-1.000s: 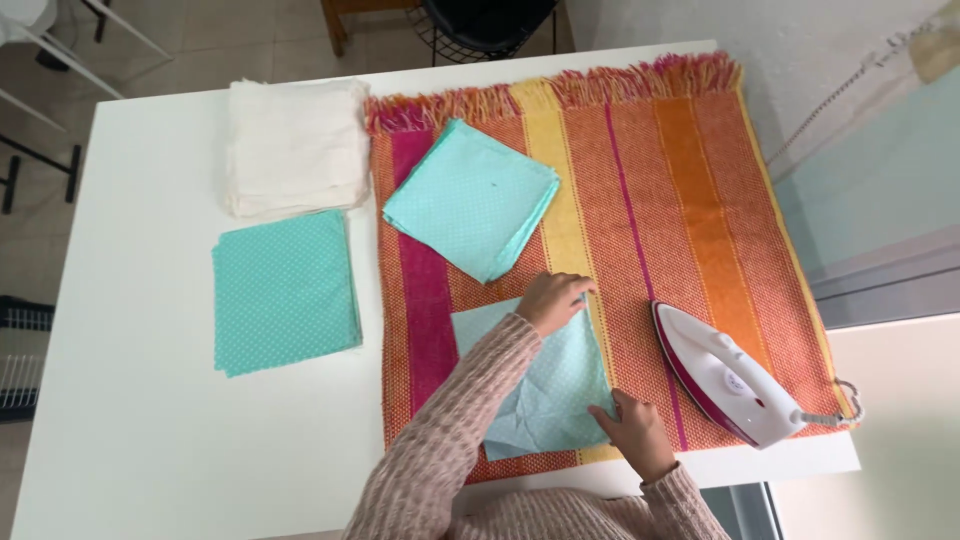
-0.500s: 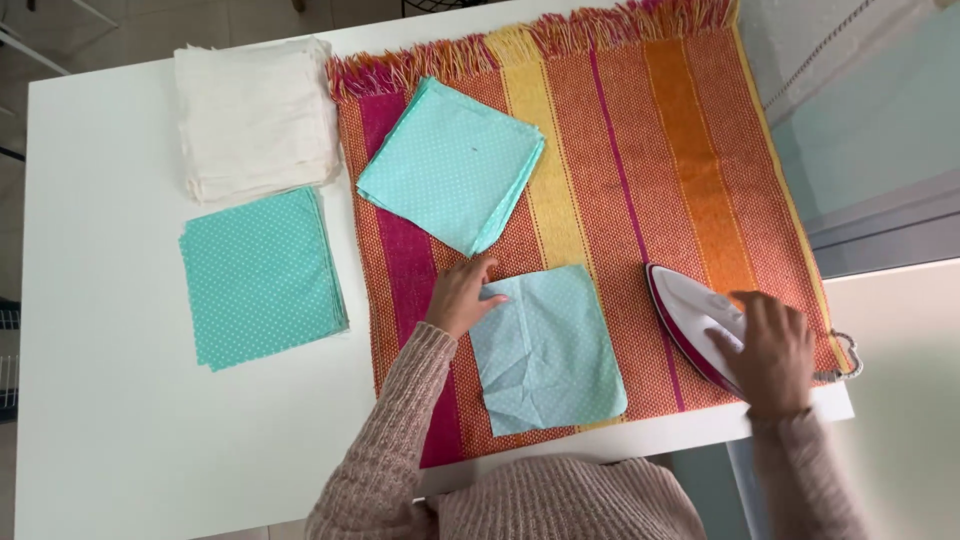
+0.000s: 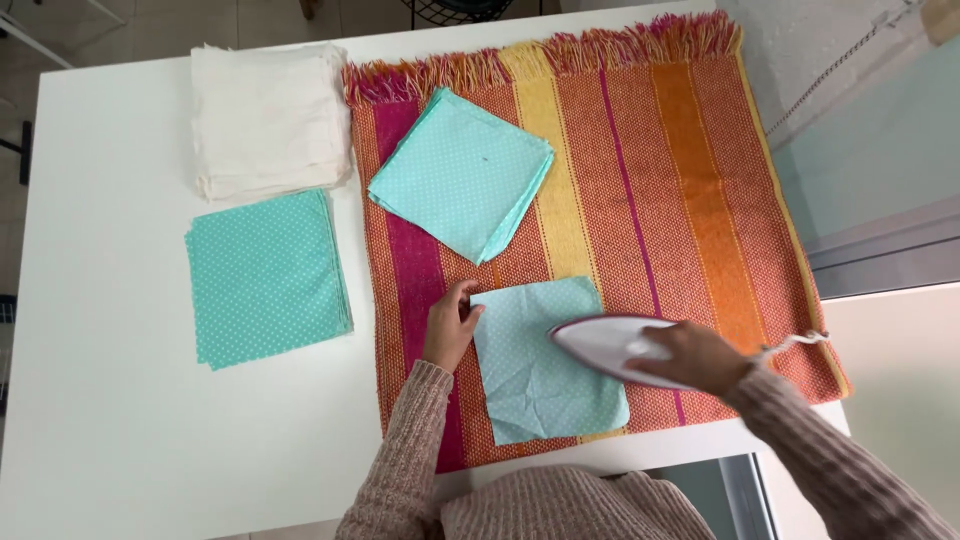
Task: Ironing small square pieces of light blue polka-dot fabric on a table.
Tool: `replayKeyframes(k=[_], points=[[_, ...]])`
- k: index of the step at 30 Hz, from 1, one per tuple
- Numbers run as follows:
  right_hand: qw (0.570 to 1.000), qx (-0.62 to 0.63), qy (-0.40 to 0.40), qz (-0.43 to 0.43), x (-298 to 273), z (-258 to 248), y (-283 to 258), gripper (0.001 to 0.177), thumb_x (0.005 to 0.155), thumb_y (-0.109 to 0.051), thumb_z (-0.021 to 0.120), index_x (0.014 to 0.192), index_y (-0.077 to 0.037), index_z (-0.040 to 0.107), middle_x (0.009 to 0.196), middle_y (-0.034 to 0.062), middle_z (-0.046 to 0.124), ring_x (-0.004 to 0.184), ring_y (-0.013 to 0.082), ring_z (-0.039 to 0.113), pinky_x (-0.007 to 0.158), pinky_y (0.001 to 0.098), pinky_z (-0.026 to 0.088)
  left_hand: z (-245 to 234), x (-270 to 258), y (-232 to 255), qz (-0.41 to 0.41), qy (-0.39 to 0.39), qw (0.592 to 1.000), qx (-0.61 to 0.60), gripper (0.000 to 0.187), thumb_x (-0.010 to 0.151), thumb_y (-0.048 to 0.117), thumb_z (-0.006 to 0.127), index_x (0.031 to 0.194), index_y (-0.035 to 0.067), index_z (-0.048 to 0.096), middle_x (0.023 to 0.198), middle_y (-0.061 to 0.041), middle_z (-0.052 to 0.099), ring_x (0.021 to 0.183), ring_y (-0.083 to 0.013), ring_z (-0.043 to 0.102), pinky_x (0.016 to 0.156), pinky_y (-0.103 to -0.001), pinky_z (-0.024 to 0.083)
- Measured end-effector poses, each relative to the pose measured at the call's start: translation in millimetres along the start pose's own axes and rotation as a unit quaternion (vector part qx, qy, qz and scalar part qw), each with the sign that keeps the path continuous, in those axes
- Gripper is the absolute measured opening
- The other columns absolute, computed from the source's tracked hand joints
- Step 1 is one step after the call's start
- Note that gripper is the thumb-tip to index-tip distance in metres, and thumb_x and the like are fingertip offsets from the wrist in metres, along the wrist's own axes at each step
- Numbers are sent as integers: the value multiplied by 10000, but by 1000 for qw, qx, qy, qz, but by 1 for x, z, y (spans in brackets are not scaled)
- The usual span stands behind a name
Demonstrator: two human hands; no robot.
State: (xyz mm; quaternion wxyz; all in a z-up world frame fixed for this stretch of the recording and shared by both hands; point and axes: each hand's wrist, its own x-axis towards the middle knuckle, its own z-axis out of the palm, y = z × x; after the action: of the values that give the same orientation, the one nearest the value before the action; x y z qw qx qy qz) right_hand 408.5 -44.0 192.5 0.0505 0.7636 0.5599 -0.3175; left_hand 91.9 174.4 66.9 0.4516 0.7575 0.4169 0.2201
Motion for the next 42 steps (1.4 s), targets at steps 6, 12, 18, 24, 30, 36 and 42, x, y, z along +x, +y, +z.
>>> replayKeyframes(k=[6, 12, 18, 24, 30, 36, 42], points=[[968, -145, 27, -202, 64, 73, -18, 653, 820, -819, 579, 1094, -234, 678, 808, 102, 748, 790, 332, 754, 737, 458, 610, -25, -17, 32, 56, 80, 995, -34, 390, 988, 148, 648, 1369, 96, 580, 1008, -167, 698, 980, -374, 691, 788, -448, 586], [993, -79, 74, -47, 127, 25, -69, 700, 871, -786, 510, 1132, -166, 707, 933, 144, 764, 917, 350, 750, 842, 469, 597, -35, -36, -21, 30, 172, 984, -30, 333, 1060, 153, 512, 1380, 72, 552, 1029, -187, 702, 890, -339, 707, 741, -421, 601], [956, -174, -49, -233, 145, 51, -69, 701, 820, -853, 531, 1150, -250, 668, 906, 100, 752, 905, 323, 751, 832, 453, 600, -36, -44, -21, 2, 196, 979, -56, 322, 1060, 140, 488, 1370, 94, 562, 952, -132, 715, 770, -249, 716, 703, -388, 606], [987, -77, 46, -131, 150, 18, -114, 651, 939, -733, 485, 1084, -137, 701, 910, 173, 735, 889, 360, 738, 811, 438, 610, -41, -42, -13, 16, 197, 978, -69, 315, 1070, 139, 468, 1360, 66, 565, 922, -138, 700, 763, -264, 706, 717, -397, 590], [962, -153, 35, -223, 107, 61, -111, 702, 852, -828, 504, 1016, -172, 691, 827, 180, 706, 811, 392, 749, 727, 474, 612, -42, -46, -17, 2, 197, 980, -16, 350, 1072, 234, 464, 1384, 124, 578, 938, -103, 737, 777, -236, 722, 765, -387, 589], [990, -88, 112, -18, 154, 18, -63, 742, 870, -825, 479, 1064, -155, 734, 868, 148, 731, 845, 355, 761, 714, 440, 631, -37, -44, -23, 5, 187, 981, -47, 314, 1075, 131, 463, 1368, 83, 567, 924, -104, 718, 742, -216, 690, 728, -359, 560], [964, -157, 151, -153, 107, 110, -32, 772, 760, -892, 517, 1080, -225, 735, 852, 106, 729, 826, 308, 763, 671, 433, 627, -35, -45, -28, 2, 186, 981, -53, 316, 1073, 143, 459, 1355, 57, 571, 923, -116, 718, 749, -217, 696, 732, -346, 561]])
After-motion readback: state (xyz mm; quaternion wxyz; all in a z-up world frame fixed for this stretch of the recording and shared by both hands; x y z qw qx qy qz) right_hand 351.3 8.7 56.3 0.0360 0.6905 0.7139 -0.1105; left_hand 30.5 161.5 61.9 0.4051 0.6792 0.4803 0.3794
